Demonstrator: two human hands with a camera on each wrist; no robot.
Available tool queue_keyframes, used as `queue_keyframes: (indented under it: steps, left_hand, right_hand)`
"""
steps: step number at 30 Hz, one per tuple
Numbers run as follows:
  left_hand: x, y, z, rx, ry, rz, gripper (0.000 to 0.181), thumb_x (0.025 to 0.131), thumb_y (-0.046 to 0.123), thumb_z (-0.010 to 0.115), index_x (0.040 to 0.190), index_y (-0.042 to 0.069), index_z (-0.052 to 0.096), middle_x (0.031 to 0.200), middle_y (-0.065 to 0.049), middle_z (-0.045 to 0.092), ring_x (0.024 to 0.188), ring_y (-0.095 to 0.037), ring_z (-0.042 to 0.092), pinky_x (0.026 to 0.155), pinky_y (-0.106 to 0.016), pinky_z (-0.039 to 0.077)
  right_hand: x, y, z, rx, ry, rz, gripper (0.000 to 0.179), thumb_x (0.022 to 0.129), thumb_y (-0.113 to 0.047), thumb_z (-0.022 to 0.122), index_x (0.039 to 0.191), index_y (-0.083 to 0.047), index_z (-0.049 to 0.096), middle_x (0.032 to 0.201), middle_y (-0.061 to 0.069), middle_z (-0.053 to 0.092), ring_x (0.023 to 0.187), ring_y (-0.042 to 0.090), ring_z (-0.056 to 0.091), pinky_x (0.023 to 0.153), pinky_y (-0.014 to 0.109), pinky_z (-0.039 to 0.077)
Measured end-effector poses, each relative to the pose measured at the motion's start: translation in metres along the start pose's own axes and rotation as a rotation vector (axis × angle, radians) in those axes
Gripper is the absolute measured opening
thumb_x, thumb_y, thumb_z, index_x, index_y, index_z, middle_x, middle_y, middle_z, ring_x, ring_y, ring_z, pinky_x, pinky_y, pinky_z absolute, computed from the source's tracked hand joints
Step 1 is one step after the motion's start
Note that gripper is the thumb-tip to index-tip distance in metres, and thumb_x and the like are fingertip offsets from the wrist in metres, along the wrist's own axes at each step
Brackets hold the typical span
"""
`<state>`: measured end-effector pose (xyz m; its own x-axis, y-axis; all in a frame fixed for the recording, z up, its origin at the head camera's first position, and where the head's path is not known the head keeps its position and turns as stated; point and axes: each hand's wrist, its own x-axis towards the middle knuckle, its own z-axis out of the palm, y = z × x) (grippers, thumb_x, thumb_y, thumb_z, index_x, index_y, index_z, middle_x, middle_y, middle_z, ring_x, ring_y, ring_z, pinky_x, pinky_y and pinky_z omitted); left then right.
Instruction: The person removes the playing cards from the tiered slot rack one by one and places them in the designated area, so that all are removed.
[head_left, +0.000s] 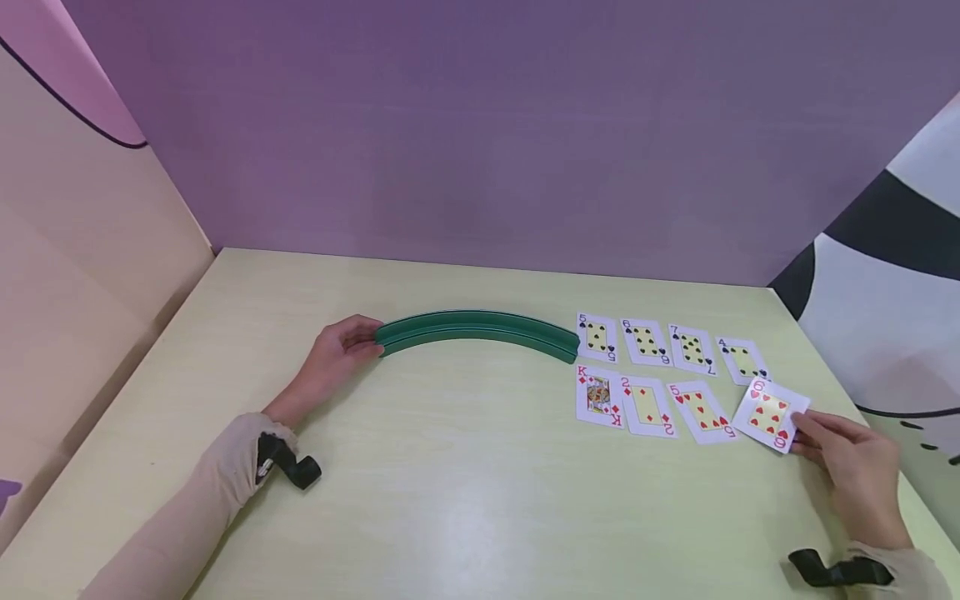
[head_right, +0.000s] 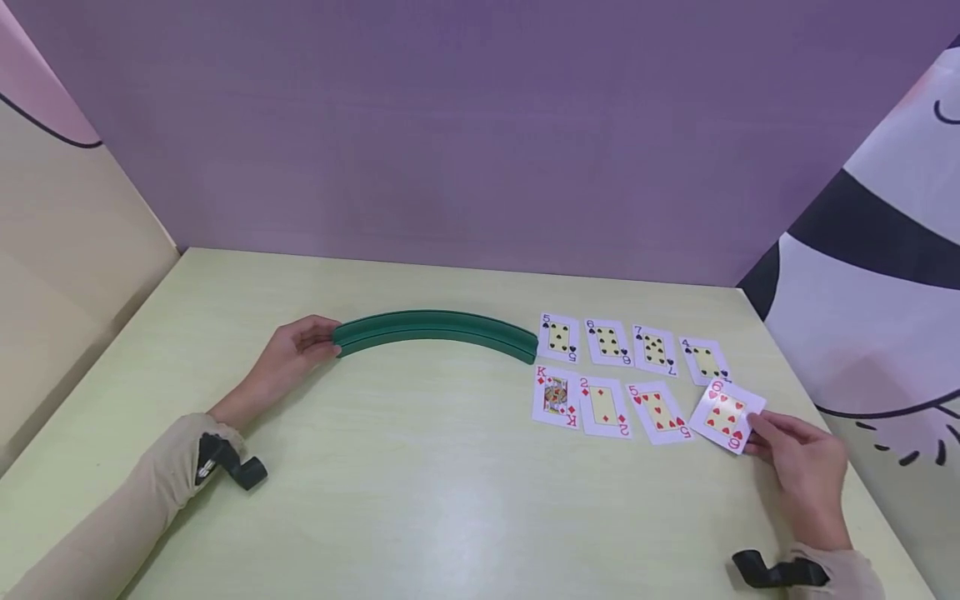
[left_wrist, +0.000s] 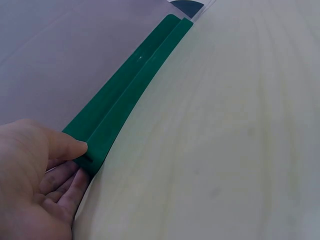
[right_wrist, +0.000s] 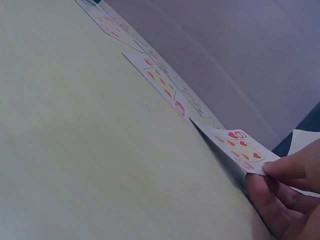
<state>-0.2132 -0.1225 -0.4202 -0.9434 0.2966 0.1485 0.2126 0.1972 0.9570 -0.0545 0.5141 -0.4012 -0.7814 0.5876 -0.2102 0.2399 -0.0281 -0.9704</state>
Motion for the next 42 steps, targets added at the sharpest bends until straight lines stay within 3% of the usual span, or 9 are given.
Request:
queue_keyframes:
  steps: [10,12,15,17,21,24,30,34,42]
  left_hand:
    - [0.001,-0.005,-0.002,0.005,0.011,0.009,0.035,0.092,-0.006,0.066,0.126,-0.008,0.058,0.122,-0.026,0.062,0.111,-0.032,0.062,0.090,-0.017,0.055]
    - [0.001,-0.005,-0.001,0.001,0.008,0.006,0.035,0.092,-0.005,0.066,0.126,-0.007,0.058,0.122,-0.026,0.062,0.112,-0.033,0.062,0.090,-0.017,0.055]
    - [0.001,-0.003,0.000,0.002,0.004,0.000,0.035,0.092,-0.006,0.066,0.126,-0.007,0.058,0.122,-0.025,0.063,0.113,-0.034,0.062,0.090,-0.018,0.055]
    - [0.000,-0.002,0.000,0.004,0.006,0.000,0.035,0.091,-0.006,0.066,0.125,-0.007,0.058,0.122,-0.025,0.063,0.113,-0.035,0.062,0.090,-0.018,0.055]
    - [0.001,0.000,-0.001,0.000,0.007,0.005,0.036,0.091,-0.007,0.067,0.125,-0.007,0.058,0.122,-0.025,0.063,0.113,-0.035,0.061,0.090,-0.019,0.055]
    - [0.002,0.000,-0.001,-0.004,0.007,-0.001,0.036,0.090,-0.007,0.067,0.125,-0.007,0.058,0.122,-0.025,0.063,0.113,-0.033,0.062,0.091,-0.018,0.055]
    - [0.001,-0.003,-0.001,-0.006,0.006,-0.009,0.037,0.090,-0.008,0.067,0.126,-0.008,0.058,0.122,-0.026,0.062,0.112,-0.033,0.061,0.090,-0.018,0.055]
    - [0.001,-0.003,-0.001,-0.014,0.005,-0.014,0.037,0.090,-0.008,0.067,0.125,-0.009,0.058,0.122,-0.027,0.062,0.113,-0.036,0.061,0.091,-0.018,0.055]
    - [0.001,-0.002,0.000,0.006,0.008,0.004,0.036,0.091,-0.007,0.067,0.125,-0.008,0.058,0.121,-0.026,0.062,0.111,-0.033,0.062,0.090,-0.018,0.055]
  right_hand:
    - [0.020,-0.003,-0.009,-0.376,-0.162,-0.120,0.012,0.092,-0.023,0.073,0.085,-0.033,0.074,0.078,-0.026,0.064,0.066,0.004,0.068,0.061,0.016,0.058]
    - [0.023,-0.005,-0.010,-0.510,-0.170,-0.166,0.009,0.093,-0.027,0.072,0.094,-0.021,0.078,0.078,-0.027,0.063,0.066,0.002,0.068,0.060,0.013,0.057]
    - [0.024,-0.009,-0.013,-0.634,-0.151,-0.205,0.032,0.094,-0.030,0.070,0.107,-0.002,0.075,0.078,-0.027,0.062,0.066,0.000,0.067,0.059,0.009,0.052]
    - [0.024,-0.011,-0.013,-0.634,-0.132,-0.208,0.040,0.093,-0.030,0.071,0.110,0.006,0.072,0.078,-0.028,0.060,0.066,0.000,0.066,0.059,0.008,0.052]
    - [0.020,-0.011,-0.011,-0.553,-0.085,-0.162,0.010,0.090,-0.030,0.076,0.093,-0.020,0.077,0.076,-0.032,0.058,0.065,-0.003,0.064,0.058,0.009,0.053]
    - [0.017,-0.008,-0.008,-0.538,-0.054,-0.128,0.003,0.089,-0.031,0.076,0.090,-0.028,0.074,0.074,-0.034,0.058,0.066,-0.006,0.063,0.058,0.009,0.052]
    - [0.012,-0.005,-0.001,-0.598,0.016,-0.113,0.020,0.093,-0.029,0.071,0.106,-0.014,0.074,0.072,-0.036,0.055,0.071,-0.012,0.056,0.058,0.009,0.047]
    - [0.008,-0.003,0.002,-0.640,0.055,-0.110,0.017,0.093,-0.032,0.070,0.101,-0.018,0.076,0.070,-0.038,0.055,0.081,-0.004,0.048,0.060,0.015,0.044]
    - [-0.001,-0.007,0.008,-0.681,0.085,-0.128,0.039,0.096,-0.032,0.066,0.119,0.000,0.069,0.072,-0.037,0.051,0.084,0.000,0.044,0.063,0.015,0.041]
